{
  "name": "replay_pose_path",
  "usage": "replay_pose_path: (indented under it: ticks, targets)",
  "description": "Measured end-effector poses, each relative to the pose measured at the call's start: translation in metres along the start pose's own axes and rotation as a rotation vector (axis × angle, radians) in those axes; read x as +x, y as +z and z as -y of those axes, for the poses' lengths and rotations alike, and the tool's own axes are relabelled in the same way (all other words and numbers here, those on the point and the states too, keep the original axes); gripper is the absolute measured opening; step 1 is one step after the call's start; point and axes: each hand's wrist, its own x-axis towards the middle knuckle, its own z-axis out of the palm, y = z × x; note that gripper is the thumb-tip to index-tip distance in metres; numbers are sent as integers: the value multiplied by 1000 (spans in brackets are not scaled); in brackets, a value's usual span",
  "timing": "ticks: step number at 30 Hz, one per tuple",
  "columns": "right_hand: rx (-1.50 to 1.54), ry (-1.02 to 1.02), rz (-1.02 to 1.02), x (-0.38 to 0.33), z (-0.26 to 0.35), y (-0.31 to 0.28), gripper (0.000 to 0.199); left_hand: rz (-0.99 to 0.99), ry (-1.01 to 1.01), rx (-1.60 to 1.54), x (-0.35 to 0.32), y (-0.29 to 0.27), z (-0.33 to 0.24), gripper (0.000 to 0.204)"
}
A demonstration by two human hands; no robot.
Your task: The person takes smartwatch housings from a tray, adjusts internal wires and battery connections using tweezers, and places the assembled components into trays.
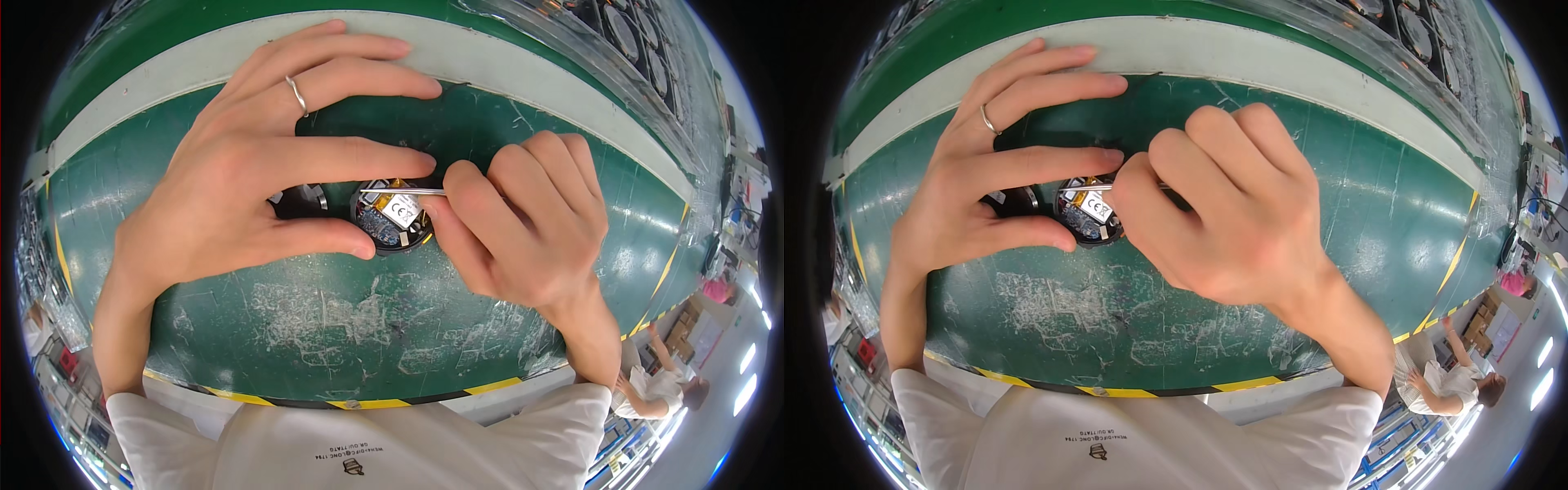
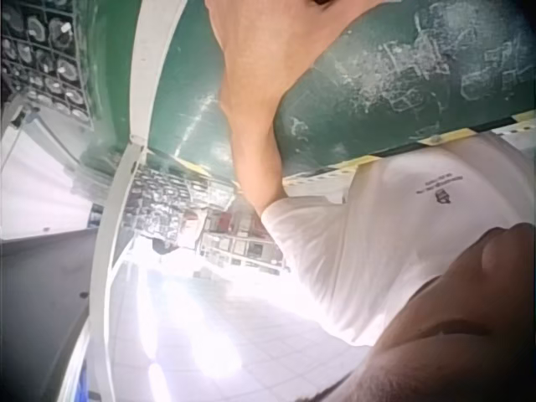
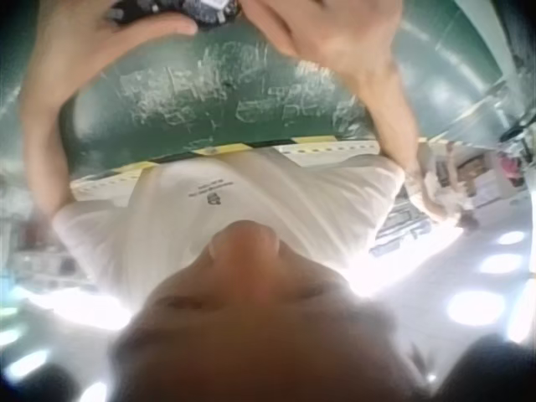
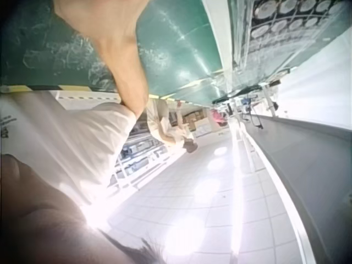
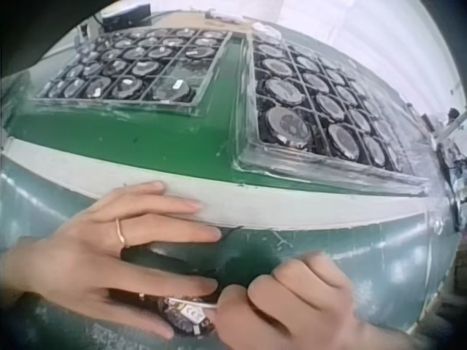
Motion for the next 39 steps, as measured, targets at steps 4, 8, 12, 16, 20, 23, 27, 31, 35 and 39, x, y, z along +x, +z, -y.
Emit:
replay_pose_path:
  ticks: [4,8,12,16,20,23,27,31,35,39]
  targets:
    - [59,38,7,1,1,0,26,1,-1,15,0,0,0,57]
    - [111,46,40,0,5,-2,26,-4,4,22,0,0,1,57]
    - [92,57,42,-1,3,-3,25,-7,17,27,1,0,1,57]
    - [75,83,18,0,3,-2,24,-20,0,24,0,1,0,57]
    - [72,86,30,1,4,-3,24,-30,-6,24,0,2,0,56]
    - [56,80,46,1,4,-4,24,-33,-10,24,0,2,0,57]
    - [32,65,48,1,5,-4,24,-39,-11,21,0,2,0,57]
    - [24,67,43,0,7,-2,23,-51,-8,17,-1,3,0,57]
    - [-25,46,8,-1,8,2,20,-49,-4,14,-1,3,0,58]
    - [-34,52,7,0,9,2,21,-53,1,21,-1,3,1,58]
